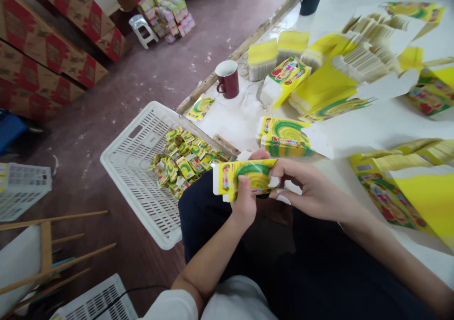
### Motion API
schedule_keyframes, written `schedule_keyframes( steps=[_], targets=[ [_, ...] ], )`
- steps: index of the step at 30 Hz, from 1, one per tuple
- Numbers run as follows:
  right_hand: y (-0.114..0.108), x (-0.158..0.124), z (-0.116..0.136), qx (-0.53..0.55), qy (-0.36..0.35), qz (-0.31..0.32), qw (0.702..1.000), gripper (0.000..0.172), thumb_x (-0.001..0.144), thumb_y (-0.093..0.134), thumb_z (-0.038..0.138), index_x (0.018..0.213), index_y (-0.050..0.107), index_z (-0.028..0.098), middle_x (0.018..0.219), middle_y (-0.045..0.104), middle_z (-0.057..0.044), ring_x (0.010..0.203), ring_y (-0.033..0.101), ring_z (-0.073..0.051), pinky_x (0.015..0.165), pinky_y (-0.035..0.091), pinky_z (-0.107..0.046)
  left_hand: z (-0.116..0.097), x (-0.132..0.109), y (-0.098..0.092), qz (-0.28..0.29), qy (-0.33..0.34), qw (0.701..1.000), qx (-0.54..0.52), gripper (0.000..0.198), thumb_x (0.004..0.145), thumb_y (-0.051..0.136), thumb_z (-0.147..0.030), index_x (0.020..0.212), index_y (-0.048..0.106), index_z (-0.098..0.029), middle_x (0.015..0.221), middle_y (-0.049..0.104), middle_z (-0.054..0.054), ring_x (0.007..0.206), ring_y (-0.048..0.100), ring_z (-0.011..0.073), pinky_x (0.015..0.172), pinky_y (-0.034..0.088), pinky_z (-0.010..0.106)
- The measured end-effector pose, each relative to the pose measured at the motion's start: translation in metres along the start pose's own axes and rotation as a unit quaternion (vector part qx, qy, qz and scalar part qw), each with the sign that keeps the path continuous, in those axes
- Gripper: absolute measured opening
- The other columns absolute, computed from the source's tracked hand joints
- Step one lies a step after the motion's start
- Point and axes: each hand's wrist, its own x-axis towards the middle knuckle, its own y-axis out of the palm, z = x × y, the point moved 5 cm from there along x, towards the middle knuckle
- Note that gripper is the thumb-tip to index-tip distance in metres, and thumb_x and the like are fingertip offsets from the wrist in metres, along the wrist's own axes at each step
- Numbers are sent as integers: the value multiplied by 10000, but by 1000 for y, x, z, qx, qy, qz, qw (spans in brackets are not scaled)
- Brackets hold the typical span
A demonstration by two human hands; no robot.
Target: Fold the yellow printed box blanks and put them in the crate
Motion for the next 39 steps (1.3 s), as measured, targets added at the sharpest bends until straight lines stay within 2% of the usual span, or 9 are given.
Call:
schedule_keyframes(
  steps=[5,9,13,19,23,25,28,33,39],
  targets=[
    [17,-1,-1,69,45,99,992,229,846,748,307,915,553,210,817,591,7,689,538,-133,597,452,-255,-18,6,12,-81,15,986,-148,436,854,576,-682,892,616,-249,857,617,50,912,655,234,903,572,417],
    [12,0,-6,37,63,23,997,294,815,771,344,891,515,223,778,537,32,670,491,-134,565,423,-255,-17,12,14,-137,8,971,-196,511,838,598,-746,825,511,-243,747,446,-18,686,514,137,756,545,296],
    [-4,-3,-6,8,41,-87,995,169,905,661,289,1004,536,231,833,574,19,712,542,-150,626,466,-278,-10,14,11,-62,44,987,-145,558,687,810,-707,906,605,-236,855,607,13,887,636,178,883,560,315],
    [-18,-7,3,-99,-30,-175,979,199,923,565,106,1043,629,251,873,709,14,730,647,-153,653,492,-273,-4,12,-24,-47,24,997,-65,292,832,808,-444,1028,717,-248,998,768,38,953,740,192,931,584,350],
    [-23,-10,16,-252,-124,-208,937,247,938,575,81,1034,678,283,959,751,-10,898,658,-193,824,511,-340,-47,21,-54,6,140,990,-15,608,850,646,-715,1305,619,-311,1361,684,96,1294,641,265,1108,505,431],
    [-18,-10,21,-323,-168,-165,917,232,957,589,111,1031,690,306,967,758,-5,972,635,-217,955,482,-409,-64,22,-55,82,177,974,116,941,679,750,-792,1440,505,-295,1499,572,144,1434,518,342,1202,406,517],
    [-9,-10,21,-356,-187,-108,909,214,974,593,156,1091,662,321,1029,742,-11,1082,606,-247,1151,357,-526,-50,18,-41,188,78,933,298,1103,626,895,-628,1522,370,-255,1499,544,189,1397,543,387,1156,449,556],
    [-24,-11,7,-180,-73,-266,944,621,940,666,444,1481,405,287,1473,511,-144,1402,457,-347,1187,371,-575,-17,1,-12,130,42,935,327,776,769,825,-388,1405,407,-234,1233,674,119,1118,701,303,941,586,432],
    [11,-2,-27,188,123,-38,974,558,1007,365,665,1348,596,288,1238,716,-95,1196,670,-295,976,586,-469,-16,-5,-6,96,123,892,424,835,778,794,-400,1440,318,-217,1244,655,174,1100,706,348,876,597,470]
  ],
)
